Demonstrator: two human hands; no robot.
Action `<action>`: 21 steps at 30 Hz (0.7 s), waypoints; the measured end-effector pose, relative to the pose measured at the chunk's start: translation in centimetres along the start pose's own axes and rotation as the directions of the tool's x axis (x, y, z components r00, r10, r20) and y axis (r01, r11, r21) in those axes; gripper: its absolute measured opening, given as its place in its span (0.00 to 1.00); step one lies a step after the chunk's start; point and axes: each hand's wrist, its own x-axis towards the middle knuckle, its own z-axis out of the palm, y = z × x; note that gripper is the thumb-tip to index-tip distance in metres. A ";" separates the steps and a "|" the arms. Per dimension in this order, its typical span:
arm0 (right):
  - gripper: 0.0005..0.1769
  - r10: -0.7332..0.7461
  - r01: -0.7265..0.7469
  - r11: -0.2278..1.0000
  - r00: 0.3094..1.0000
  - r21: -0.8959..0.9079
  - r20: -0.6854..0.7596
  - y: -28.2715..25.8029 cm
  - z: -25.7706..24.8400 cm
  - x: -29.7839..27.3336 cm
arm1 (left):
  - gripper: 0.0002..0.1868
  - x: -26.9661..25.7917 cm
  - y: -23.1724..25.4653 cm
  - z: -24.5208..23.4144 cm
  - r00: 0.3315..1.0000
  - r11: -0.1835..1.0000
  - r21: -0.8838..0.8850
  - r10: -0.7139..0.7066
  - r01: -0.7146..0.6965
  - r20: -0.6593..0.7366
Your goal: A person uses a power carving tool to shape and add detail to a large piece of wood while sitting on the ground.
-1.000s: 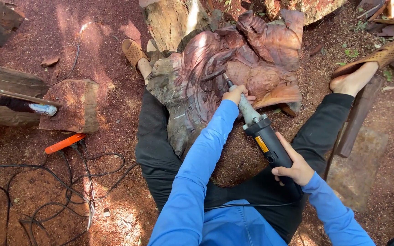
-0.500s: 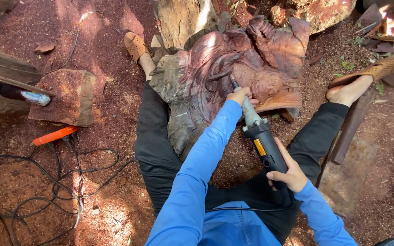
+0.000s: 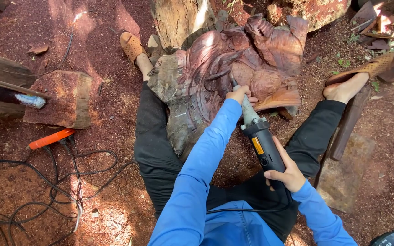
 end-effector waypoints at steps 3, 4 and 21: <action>0.71 0.000 -0.001 1.000 1.000 0.031 0.017 -0.3 0.2 0.0 | 0.12 0.3 0.1 0.2 1.000 1.000 -0.023 -0.008 0.007 -0.005; 0.71 0.001 -0.001 0.999 1.000 0.032 0.016 -0.3 0.3 0.0 | 0.12 0.1 0.2 0.1 1.000 1.000 -0.022 -0.008 0.008 -0.005; 0.68 -0.023 0.026 0.995 0.999 0.100 -0.033 0.4 1.7 -0.3 | 0.13 -1.0 0.9 0.4 1.000 0.991 -0.132 -0.006 0.004 -0.009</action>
